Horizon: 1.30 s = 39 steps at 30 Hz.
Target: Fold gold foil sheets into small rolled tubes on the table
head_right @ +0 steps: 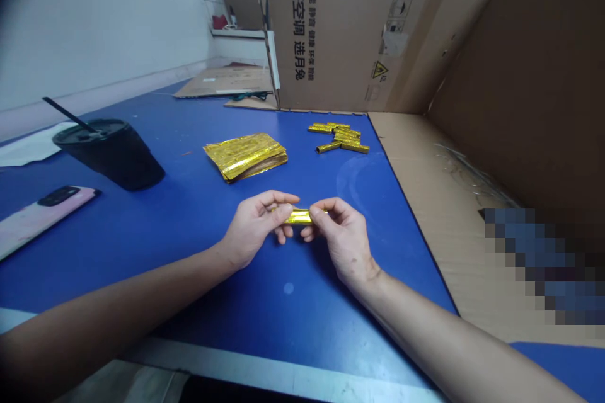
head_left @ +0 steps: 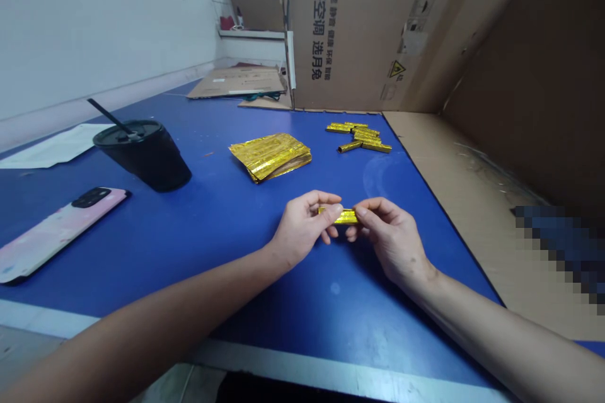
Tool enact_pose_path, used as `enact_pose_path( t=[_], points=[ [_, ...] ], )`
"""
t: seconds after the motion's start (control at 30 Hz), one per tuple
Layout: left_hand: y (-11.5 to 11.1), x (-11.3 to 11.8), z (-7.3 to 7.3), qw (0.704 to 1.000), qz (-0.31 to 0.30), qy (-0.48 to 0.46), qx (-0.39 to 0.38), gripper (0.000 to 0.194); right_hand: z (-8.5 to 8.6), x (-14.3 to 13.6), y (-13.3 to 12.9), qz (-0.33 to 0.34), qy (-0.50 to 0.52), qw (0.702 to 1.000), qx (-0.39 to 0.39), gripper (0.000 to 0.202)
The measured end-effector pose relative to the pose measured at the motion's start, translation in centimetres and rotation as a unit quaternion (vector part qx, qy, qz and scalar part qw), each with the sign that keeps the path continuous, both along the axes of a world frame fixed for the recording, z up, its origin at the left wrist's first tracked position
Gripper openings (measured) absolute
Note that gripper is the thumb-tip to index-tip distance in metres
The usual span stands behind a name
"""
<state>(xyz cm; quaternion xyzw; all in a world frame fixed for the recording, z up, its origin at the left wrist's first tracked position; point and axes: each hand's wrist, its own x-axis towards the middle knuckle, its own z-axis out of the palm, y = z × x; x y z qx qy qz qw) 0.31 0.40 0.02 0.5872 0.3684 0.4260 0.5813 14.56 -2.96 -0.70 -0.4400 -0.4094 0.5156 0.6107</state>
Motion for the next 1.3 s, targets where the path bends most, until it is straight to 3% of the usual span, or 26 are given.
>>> enact_pose_path(
  t=[0.17,0.3,0.53,0.73,0.9,1.17,1.3],
  points=[
    [0.21,-0.01,-0.15,1.0,0.02,-0.012,-0.009,0.023,-0.01,0.01,0.03,-0.02,-0.01,1.0,0.019,0.018],
    [0.21,-0.04,-0.23,1.0,0.011,-0.003,0.009,0.02,-0.11,0.02,-0.07,0.002,-0.051,0.998,0.026,0.018],
    [0.38,-0.17,-0.24,0.996,0.01,-0.091,-0.003,0.036,-0.59,0.45,0.32,-0.047,-0.087,0.993,0.058,0.015],
    [0.33,-0.18,-0.29,0.998,0.009,-0.066,-0.009,0.028,-0.58,0.61,0.15,-0.064,-0.221,0.964,0.136,0.015],
    [0.58,-0.13,-0.34,0.992,0.069,-0.091,-0.05,0.026,-0.76,0.79,0.2,-0.073,-0.253,0.953,0.152,0.015],
    [0.85,-0.01,-0.3,0.986,0.09,-0.098,-0.105,0.014,-0.62,0.82,-0.12,-0.071,-0.314,0.923,0.213,0.015],
    [0.95,-0.13,-0.51,0.991,0.06,-0.071,-0.102,0.014,-0.51,0.72,-0.13,-0.064,-0.347,0.907,0.231,0.015]
  ],
)
